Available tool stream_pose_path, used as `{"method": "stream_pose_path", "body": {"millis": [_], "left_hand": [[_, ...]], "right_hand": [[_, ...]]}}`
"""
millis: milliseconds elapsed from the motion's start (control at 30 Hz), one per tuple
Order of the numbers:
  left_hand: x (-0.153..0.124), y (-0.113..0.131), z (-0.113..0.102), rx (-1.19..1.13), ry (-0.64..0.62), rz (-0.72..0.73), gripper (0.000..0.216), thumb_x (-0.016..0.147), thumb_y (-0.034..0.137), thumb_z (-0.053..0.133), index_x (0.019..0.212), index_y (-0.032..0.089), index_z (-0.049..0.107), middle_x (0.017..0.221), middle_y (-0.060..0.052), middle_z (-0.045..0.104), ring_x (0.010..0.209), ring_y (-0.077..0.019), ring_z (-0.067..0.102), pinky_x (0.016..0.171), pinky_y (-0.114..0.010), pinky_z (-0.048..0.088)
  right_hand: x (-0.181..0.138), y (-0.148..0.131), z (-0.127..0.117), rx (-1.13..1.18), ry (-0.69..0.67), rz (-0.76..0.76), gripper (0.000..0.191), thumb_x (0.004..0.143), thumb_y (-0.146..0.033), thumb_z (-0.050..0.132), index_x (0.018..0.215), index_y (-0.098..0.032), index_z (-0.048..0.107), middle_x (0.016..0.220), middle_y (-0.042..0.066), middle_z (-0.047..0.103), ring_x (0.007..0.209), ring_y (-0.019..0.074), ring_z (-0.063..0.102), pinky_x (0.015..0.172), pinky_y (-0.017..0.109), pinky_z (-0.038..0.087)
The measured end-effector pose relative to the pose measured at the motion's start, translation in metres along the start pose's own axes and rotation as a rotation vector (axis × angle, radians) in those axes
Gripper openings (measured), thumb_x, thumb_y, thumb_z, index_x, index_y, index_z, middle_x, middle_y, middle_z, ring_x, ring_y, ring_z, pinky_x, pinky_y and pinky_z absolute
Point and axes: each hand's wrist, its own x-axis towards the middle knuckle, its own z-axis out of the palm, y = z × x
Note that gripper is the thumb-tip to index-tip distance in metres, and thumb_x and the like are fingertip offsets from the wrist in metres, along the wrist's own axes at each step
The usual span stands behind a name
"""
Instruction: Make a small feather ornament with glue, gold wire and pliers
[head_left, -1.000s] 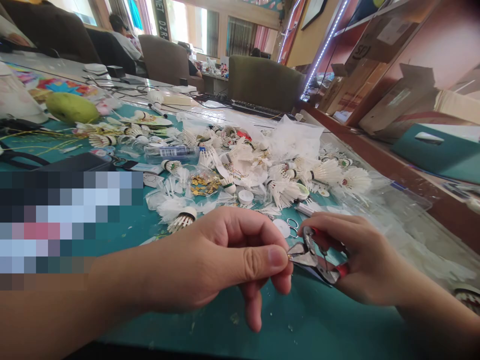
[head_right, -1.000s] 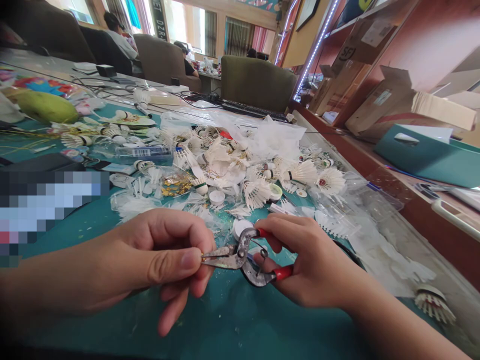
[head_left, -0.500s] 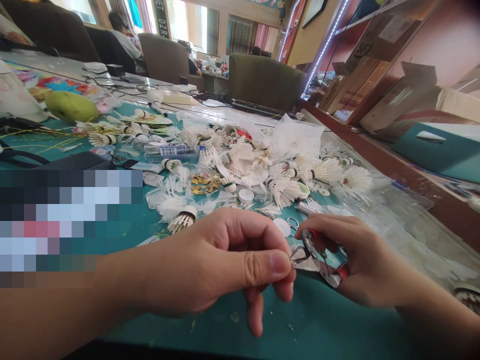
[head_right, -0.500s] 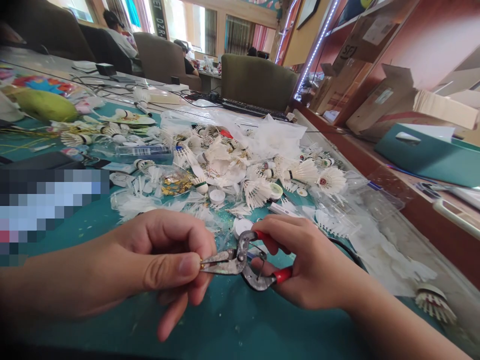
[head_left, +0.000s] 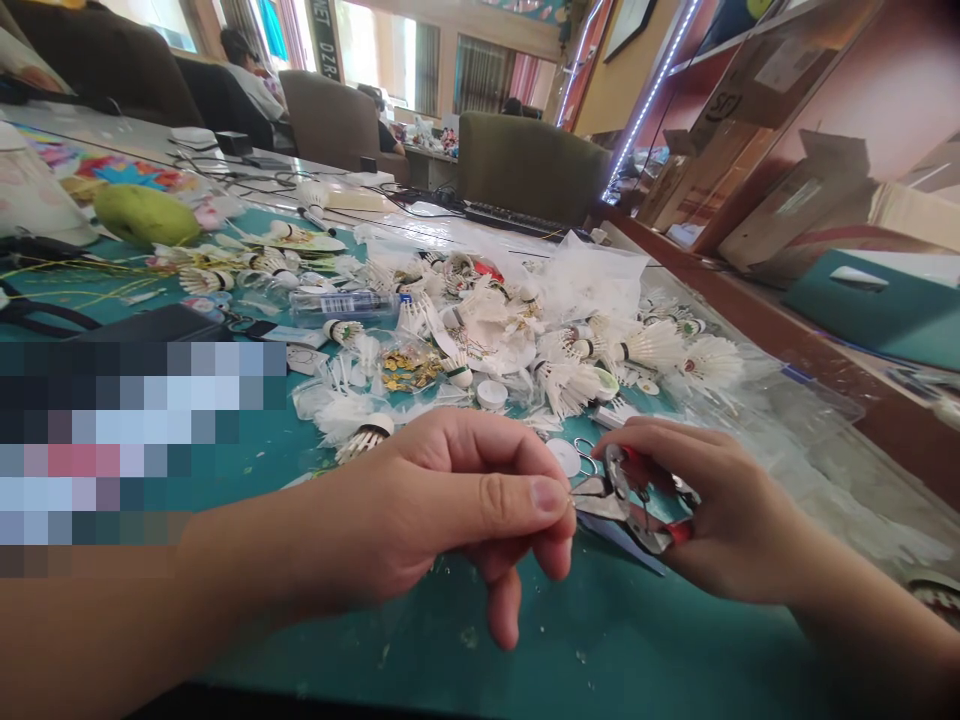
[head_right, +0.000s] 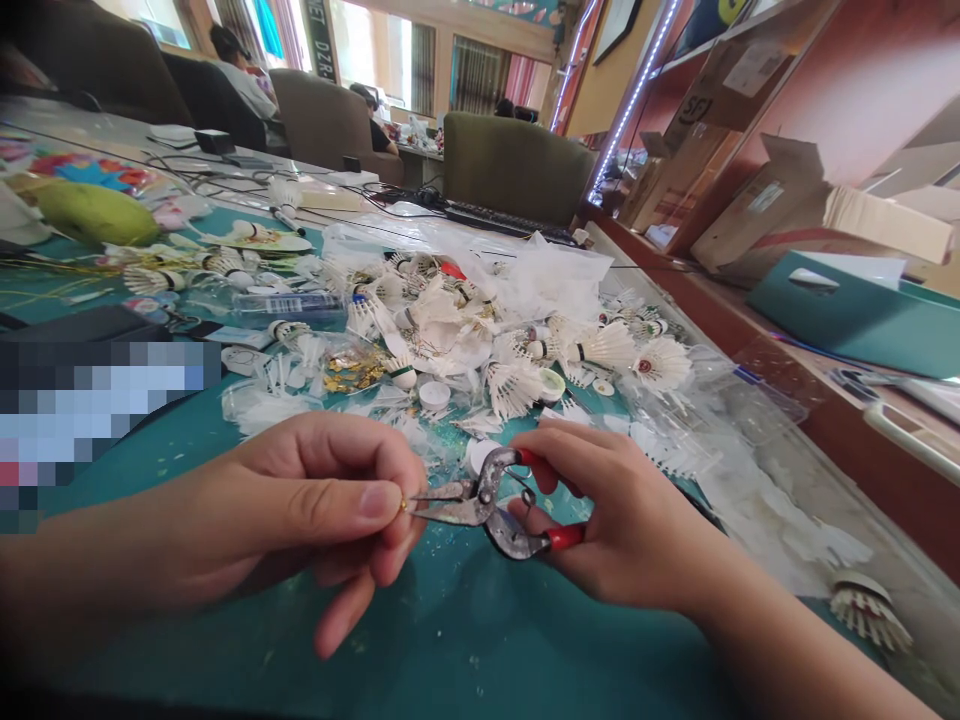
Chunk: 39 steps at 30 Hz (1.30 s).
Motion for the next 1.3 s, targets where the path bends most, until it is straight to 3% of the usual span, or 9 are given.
{"method": "stream_pose_path", "body": {"millis": [267, 533, 700, 967, 1300], "left_hand": [[0.002, 0.002, 0.003, -0.026, 0.060, 0.009, 0.045, 0.076, 0.047, 0.105, 0.072, 0.014, 0.074, 0.069, 0.000, 0.073, 0.050, -0.0080, 0.066, 0.048, -0.014, 0.059], [0.002, -0.001, -0.001, 0.007, 0.057, -0.032, 0.042, 0.078, 0.046, 0.103, 0.070, 0.015, 0.074, 0.067, 0.002, 0.074, 0.044, -0.0058, 0.067, 0.045, -0.009, 0.056], [0.002, 0.000, 0.001, 0.028, 0.041, -0.034, 0.033, 0.081, 0.034, 0.099, 0.071, 0.015, 0.074, 0.067, 0.002, 0.075, 0.043, -0.0057, 0.067, 0.045, -0.010, 0.057], [0.003, 0.000, 0.001, 0.015, 0.073, 0.027, 0.041, 0.079, 0.043, 0.103, 0.072, 0.016, 0.074, 0.067, 0.002, 0.072, 0.047, -0.0060, 0.061, 0.045, -0.012, 0.060], [-0.008, -0.002, 0.008, 0.394, 0.213, 0.244, 0.016, 0.099, 0.022, 0.080, 0.084, 0.020, 0.075, 0.082, 0.007, 0.072, 0.057, -0.0038, 0.068, 0.058, -0.011, 0.054]], "right_hand": [[-0.004, 0.003, -0.001, -0.064, 0.031, -0.024, 0.024, 0.096, -0.016, 0.066, 0.118, -0.026, 0.064, 0.077, -0.003, 0.062, 0.056, 0.0134, 0.052, 0.051, 0.027, 0.044], [-0.004, 0.003, 0.001, -0.069, 0.027, -0.020, 0.024, 0.098, -0.016, 0.064, 0.120, -0.026, 0.063, 0.080, -0.002, 0.065, 0.059, 0.0115, 0.054, 0.055, 0.024, 0.046], [-0.006, 0.002, 0.000, -0.054, 0.023, -0.021, 0.021, 0.098, -0.018, 0.066, 0.117, -0.026, 0.063, 0.074, -0.005, 0.057, 0.058, 0.0109, 0.051, 0.053, 0.023, 0.042], [-0.003, -0.002, -0.002, -0.073, 0.027, -0.009, 0.016, 0.100, -0.015, 0.063, 0.111, -0.026, 0.064, 0.067, -0.006, 0.050, 0.051, 0.0119, 0.044, 0.048, 0.028, 0.036], [0.000, -0.008, -0.005, -0.068, 0.009, 0.033, 0.012, 0.100, -0.018, 0.060, 0.091, -0.025, 0.057, 0.064, -0.007, 0.044, 0.052, 0.0103, 0.038, 0.046, 0.027, 0.032]]}}
